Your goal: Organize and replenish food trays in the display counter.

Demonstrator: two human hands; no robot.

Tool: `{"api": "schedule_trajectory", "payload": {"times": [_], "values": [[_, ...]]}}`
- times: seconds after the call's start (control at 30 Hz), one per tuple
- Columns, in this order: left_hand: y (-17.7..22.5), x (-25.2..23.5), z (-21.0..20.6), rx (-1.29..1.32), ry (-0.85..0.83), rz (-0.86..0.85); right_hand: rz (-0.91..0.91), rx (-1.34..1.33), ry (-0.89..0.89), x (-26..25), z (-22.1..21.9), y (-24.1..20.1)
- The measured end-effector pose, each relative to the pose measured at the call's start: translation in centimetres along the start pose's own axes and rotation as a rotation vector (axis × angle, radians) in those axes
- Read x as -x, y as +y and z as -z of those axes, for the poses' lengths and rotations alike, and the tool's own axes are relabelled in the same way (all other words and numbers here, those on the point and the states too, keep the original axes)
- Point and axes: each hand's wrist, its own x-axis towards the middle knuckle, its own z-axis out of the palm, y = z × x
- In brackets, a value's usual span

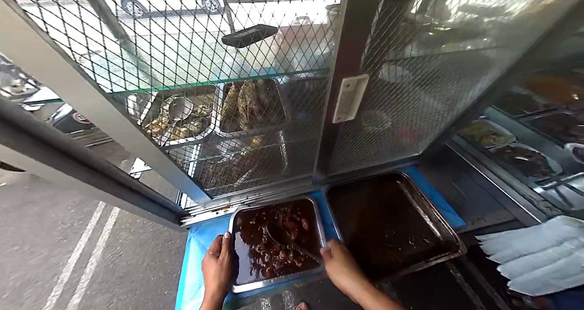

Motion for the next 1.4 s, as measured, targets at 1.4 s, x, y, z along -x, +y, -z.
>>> {"api": "schedule_trajectory", "payload": {"times": [1.4], "values": [[15.5, 8.8, -8.7, -0.083, -0.157, -0.183, 0.057, -0.261, 0.189, 8.1, 13.9, 11.4]]}}
